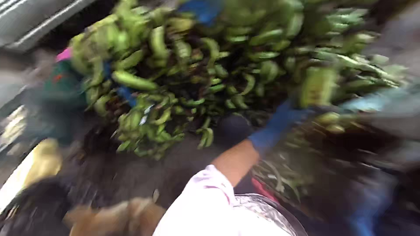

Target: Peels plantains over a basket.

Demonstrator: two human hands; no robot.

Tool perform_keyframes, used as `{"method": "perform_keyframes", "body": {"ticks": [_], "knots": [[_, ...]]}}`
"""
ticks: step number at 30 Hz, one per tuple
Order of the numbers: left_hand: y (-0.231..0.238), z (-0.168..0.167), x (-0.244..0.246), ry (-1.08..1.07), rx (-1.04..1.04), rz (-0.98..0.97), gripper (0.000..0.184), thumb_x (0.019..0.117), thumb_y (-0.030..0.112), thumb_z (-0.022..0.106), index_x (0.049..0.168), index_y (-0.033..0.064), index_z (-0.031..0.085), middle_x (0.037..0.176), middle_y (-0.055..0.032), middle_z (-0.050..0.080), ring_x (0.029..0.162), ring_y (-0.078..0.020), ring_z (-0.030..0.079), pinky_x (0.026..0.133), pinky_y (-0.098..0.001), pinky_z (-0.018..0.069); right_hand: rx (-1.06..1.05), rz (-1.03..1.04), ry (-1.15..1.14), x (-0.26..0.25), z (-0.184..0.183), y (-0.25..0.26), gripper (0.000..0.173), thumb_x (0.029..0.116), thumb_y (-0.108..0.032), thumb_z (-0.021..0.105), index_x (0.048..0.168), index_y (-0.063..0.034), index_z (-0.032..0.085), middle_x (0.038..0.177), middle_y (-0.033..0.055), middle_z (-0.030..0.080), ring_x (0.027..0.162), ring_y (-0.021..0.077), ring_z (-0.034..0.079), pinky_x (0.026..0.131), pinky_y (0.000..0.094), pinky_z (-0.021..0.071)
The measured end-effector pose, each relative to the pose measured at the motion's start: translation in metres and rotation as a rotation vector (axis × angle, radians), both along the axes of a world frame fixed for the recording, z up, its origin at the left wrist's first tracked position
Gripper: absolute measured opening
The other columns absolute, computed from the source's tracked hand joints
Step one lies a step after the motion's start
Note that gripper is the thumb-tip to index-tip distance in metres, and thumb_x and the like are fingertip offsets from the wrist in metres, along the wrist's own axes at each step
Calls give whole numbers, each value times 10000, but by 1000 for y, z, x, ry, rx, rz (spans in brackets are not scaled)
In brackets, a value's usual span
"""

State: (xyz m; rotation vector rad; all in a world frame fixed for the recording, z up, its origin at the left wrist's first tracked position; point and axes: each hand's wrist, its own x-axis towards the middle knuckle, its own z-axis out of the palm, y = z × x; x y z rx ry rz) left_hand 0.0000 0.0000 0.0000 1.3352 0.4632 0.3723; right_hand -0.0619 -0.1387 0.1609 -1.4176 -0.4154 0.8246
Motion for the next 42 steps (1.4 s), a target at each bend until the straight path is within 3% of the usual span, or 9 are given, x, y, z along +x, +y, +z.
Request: {"method": "perform_keyframes", "body": {"ticks": [2, 4, 10, 17, 22, 25, 29, 32, 42], "knots": [[-2, -33, 8, -46, 52, -75, 567, 979, 133, 664, 1499, 220, 453, 1218, -111, 670, 939, -215, 683, 737, -383, 607, 106, -109, -221, 59, -179, -57, 302, 1025, -42, 475, 1269, 130, 526, 1027, 67, 696, 844, 36, 678, 743, 202, 590], [-10, -36, 22, -154, 49, -126, 630, 926, 139, 739, 1485, 210, 457, 1230, -80, 675, 983, -205, 688, 779, -388, 618, 91, -372, -287, 77, -247, -86, 436, 1076, -229, 457, 1423, 35, 469, 1086, 65, 691, 848, 115, 693, 703, 318, 625], [-45, -33, 42, -444, 104, -215, 709, 878, 60, 777, 1490, 80, 419, 1348, -49, 617, 1178, -160, 635, 1000, -358, 563, 329, -583, -817, 102, -161, -90, 348, 1041, -433, 538, 1317, -232, 607, 995, -72, 701, 804, 53, 672, 674, 285, 610], [-21, -3, 48, -310, -375, -367, 495, 934, 402, 690, 1375, 246, 527, 1073, -47, 709, 822, -149, 697, 661, -326, 601, -168, -170, 306, 112, -209, -110, 457, 1075, -479, 438, 1384, -179, 590, 832, 59, 694, 555, 137, 610, 466, 295, 521], [-26, 30, 81, -222, -473, -509, 528, 1002, 635, 464, 1342, 251, 589, 1176, -63, 687, 947, -187, 694, 729, -364, 606, -127, -374, -708, 215, -142, -129, 490, 1050, -498, 462, 1397, -182, 602, 1168, -18, 684, 989, 79, 651, 836, 297, 567], [-35, 41, 102, -160, -395, -418, 458, 1025, 606, 434, 1289, 269, 597, 1033, -33, 699, 813, -141, 691, 653, -330, 601, -474, -468, -1325, 237, -138, -131, 588, 1028, -617, 383, 1421, -239, 604, 1309, 209, 638, 1185, 422, 613, 962, 681, 435], [-45, 24, 119, -84, -205, -316, 522, 1053, 608, 326, 1299, 232, 591, 984, -27, 696, 802, -119, 673, 681, -316, 587, -386, -418, -1278, 211, -171, -115, 445, 992, -585, 516, 1288, -312, 705, 1229, 104, 701, 1112, 322, 660, 925, 638, 469], [-50, 0, 111, -21, -213, -542, 430, 1079, 484, 381, 1381, 234, 556, 1053, -38, 690, 866, -129, 681, 728, -338, 603, -599, -598, -1250, 242, -171, -117, 466, 989, -477, 590, 1260, -113, 694, 1268, 275, 632, 1148, 504, 602, 926, 732, 436], [-40, 11, 127, -123, -68, -270, 530, 1061, 409, 452, 1572, 369, 321, 1296, -33, 618, 985, -117, 651, 800, -340, 576, -415, -492, -1349, 197, -186, -104, 447, 982, -578, 539, 1328, -331, 678, 1192, 107, 711, 1080, 300, 660, 938, 584, 437]]}}
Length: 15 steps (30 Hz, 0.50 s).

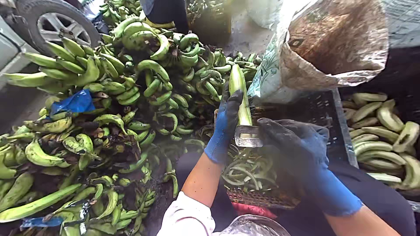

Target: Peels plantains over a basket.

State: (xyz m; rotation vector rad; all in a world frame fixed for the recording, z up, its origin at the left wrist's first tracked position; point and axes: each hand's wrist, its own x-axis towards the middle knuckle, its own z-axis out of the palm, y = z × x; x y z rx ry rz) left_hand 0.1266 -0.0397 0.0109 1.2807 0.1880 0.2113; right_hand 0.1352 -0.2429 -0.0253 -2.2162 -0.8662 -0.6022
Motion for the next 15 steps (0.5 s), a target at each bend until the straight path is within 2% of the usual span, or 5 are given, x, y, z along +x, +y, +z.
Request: {"method": "perform_keyframes", "body": {"ticks": [4, 7, 10, 12, 15], "knots": [[-10, -3, -11, -8, -132, -309, 418, 1074, 379, 440, 1478, 269, 444, 1094, -30, 666, 837, -95, 662, 695, -283, 587, 81, -86, -13, 46, 11, -2, 438, 982, -439, 643, 1310, -152, 682, 1290, 216, 644, 1151, 410, 628, 947, 649, 465], [-10, -13, -19, 89, -88, -446, 445, 1078, 369, 447, 1518, 307, 436, 1171, -69, 662, 858, -135, 666, 704, -316, 588, 121, -308, 80, 66, 15, -9, 522, 1004, -501, 572, 1345, -114, 651, 1319, 259, 588, 1202, 429, 582, 999, 620, 450], [-6, -10, -12, 14, -69, -252, 403, 1097, 432, 364, 1463, 296, 465, 1135, -39, 672, 877, -130, 675, 714, -325, 594, 75, -272, 98, 38, 13, -6, 585, 1010, -585, 483, 1387, -163, 633, 1328, 237, 612, 1182, 420, 605, 974, 662, 447], [-7, -4, -3, -131, -104, -90, 426, 1110, 433, 265, 1458, 277, 456, 1189, -4, 655, 971, -109, 661, 806, -319, 586, 38, -126, -30, 9, 2, 1, 519, 988, -559, 550, 1345, -199, 663, 1258, 185, 665, 1149, 360, 627, 976, 621, 430], [-12, -1, -2, -236, -222, 15, 400, 1110, 434, 277, 1405, 278, 498, 1203, 32, 655, 997, -81, 657, 812, -279, 580, 40, -9, -138, 3, 1, 8, 418, 972, -509, 620, 1320, -286, 681, 1205, 110, 697, 1130, 281, 638, 999, 548, 410]]}}
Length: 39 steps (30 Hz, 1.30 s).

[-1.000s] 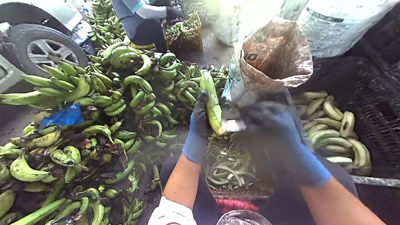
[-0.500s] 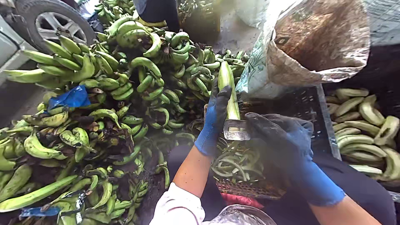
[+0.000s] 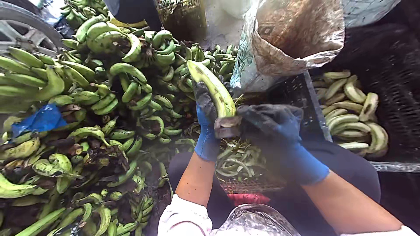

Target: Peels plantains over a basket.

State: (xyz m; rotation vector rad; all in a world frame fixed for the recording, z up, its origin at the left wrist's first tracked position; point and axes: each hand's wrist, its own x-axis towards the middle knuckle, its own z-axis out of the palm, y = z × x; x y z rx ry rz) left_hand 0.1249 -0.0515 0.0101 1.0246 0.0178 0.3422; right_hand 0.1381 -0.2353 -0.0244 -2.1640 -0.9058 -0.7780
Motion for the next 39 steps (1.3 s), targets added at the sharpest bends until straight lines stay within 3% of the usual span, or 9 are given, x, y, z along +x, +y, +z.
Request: {"method": "perform_keyframes", "body": {"ticks": [6, 11, 14, 18, 21, 25, 28, 30, 39], "knots": [[9, -12, -28, 288, 304, -589, 477, 1059, 358, 492, 1528, 282, 449, 1238, -70, 663, 956, -139, 679, 773, -332, 600, 125, -262, 243, 82, 21, -30, 606, 1001, -630, 473, 1363, -180, 656, 1290, 228, 632, 1193, 414, 598, 973, 634, 446], [-6, 4, -18, 91, 81, -214, 391, 1099, 473, 328, 1318, 249, 562, 1076, -8, 668, 880, -107, 660, 713, -284, 583, 120, -196, 82, 28, 8, -14, 528, 996, -536, 561, 1267, -100, 682, 1243, 227, 657, 1156, 396, 624, 996, 638, 447], [-13, 10, -7, -48, 8, 36, 401, 1106, 465, 306, 1337, 250, 554, 1164, 27, 664, 1010, -81, 660, 834, -270, 578, 99, -43, -82, 4, 2, -1, 446, 955, -500, 658, 1314, -235, 669, 1187, 99, 686, 1134, 251, 627, 1013, 502, 413], [-3, 5, -21, 173, 285, -219, 375, 1083, 396, 407, 1419, 259, 506, 1057, -16, 677, 821, -84, 666, 677, -283, 587, 181, 30, 331, 52, 11, -8, 571, 988, -607, 520, 1297, -161, 700, 1245, 171, 667, 1135, 325, 641, 938, 617, 485], [6, 4, -20, 305, 260, -491, 496, 1020, 373, 520, 1505, 296, 450, 1118, -79, 680, 825, -148, 687, 679, -340, 604, 182, -170, 524, 75, 15, -17, 595, 980, -661, 444, 1371, -267, 658, 1354, 88, 643, 1255, 292, 584, 992, 650, 392], [13, 0, -24, 189, 112, -277, 418, 1086, 503, 350, 1333, 244, 566, 1080, -45, 682, 856, -142, 677, 685, -308, 591, 130, -148, 246, 39, 7, -12, 594, 1010, -601, 481, 1291, -117, 678, 1247, 210, 662, 1139, 382, 636, 937, 654, 458], [6, 12, -21, 48, -101, -124, 457, 1087, 540, 295, 1281, 236, 576, 1047, 18, 663, 853, -51, 653, 690, -201, 561, 95, 14, -32, 6, 1, 2, 465, 941, -473, 687, 1331, -221, 660, 1202, 121, 678, 1135, 271, 626, 1008, 530, 413], [6, 8, -18, 14, -160, -171, 442, 1083, 513, 305, 1248, 211, 584, 1010, 7, 656, 822, -61, 653, 661, -211, 560, 92, 42, 0, 11, 6, 8, 437, 967, -507, 630, 1295, -223, 687, 1179, 121, 706, 1118, 270, 652, 970, 528, 447], [3, -1, -22, 129, 324, -289, 420, 1086, 337, 422, 1505, 310, 407, 1110, 5, 654, 831, -69, 647, 658, -247, 571, 115, -82, 309, 44, 11, -6, 520, 979, -564, 564, 1298, -174, 696, 1246, 183, 672, 1128, 374, 644, 918, 654, 458]]}}
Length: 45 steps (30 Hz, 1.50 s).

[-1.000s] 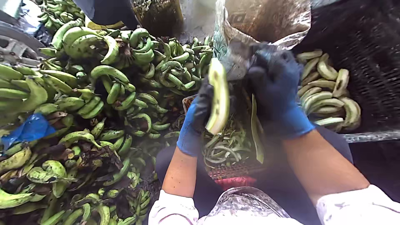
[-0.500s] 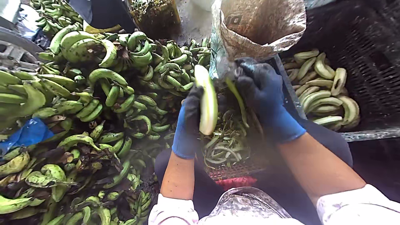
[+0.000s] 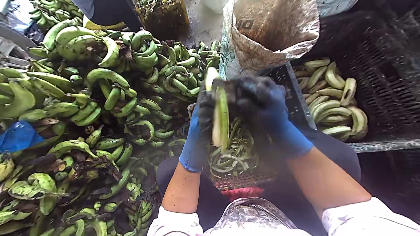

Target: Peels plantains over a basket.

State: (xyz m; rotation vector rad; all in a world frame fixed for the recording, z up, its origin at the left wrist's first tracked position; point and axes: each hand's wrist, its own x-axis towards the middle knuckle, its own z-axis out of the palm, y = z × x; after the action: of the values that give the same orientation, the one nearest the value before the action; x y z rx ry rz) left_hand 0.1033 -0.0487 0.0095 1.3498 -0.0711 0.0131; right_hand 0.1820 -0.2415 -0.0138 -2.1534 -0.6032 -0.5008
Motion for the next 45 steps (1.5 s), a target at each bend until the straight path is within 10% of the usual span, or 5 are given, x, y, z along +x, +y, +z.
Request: {"method": "perform_keyframes", "body": {"ticks": [10, 18, 30, 35, 45], "knots": [[21, 7, 7, 73, -501, 89, 551, 1085, 553, 234, 1328, 193, 573, 1024, -25, 659, 801, -83, 653, 646, -229, 568, -120, 204, -365, -40, -6, 2, 424, 941, -472, 687, 1324, -289, 685, 1203, 71, 700, 1133, 240, 629, 1017, 504, 398], [9, -8, -12, 118, -331, -44, 332, 1081, 379, 398, 1251, 200, 621, 995, -48, 682, 779, -121, 658, 641, -287, 571, 333, 9, 383, 19, -2, 0, 535, 961, -540, 609, 1338, -164, 665, 1349, 27, 654, 1242, 116, 612, 1060, 386, 517], [4, -4, -16, 155, -24, 94, 322, 1101, 350, 377, 1253, 212, 624, 974, -12, 671, 793, -92, 652, 640, -276, 566, 64, 58, 45, 5, -4, -3, 534, 956, -525, 637, 1241, -78, 702, 1206, 223, 663, 1077, 381, 650, 878, 609, 500], [22, -10, -10, 163, -360, 5, 416, 1092, 484, 342, 1317, 228, 580, 1068, -94, 691, 730, -140, 656, 568, -271, 553, 552, 135, 478, 15, 4, -22, 414, 962, -356, 678, 1317, -145, 652, 1251, -6, 678, 1039, 88, 671, 877, 311, 596], [13, -15, -6, 98, -265, 58, 420, 1101, 471, 311, 1292, 216, 584, 1027, -41, 667, 808, -107, 644, 650, -271, 560, 95, 380, 138, -14, -10, -11, 468, 892, -459, 733, 1217, -123, 725, 1254, 121, 655, 1158, 267, 617, 963, 543, 502]]}}
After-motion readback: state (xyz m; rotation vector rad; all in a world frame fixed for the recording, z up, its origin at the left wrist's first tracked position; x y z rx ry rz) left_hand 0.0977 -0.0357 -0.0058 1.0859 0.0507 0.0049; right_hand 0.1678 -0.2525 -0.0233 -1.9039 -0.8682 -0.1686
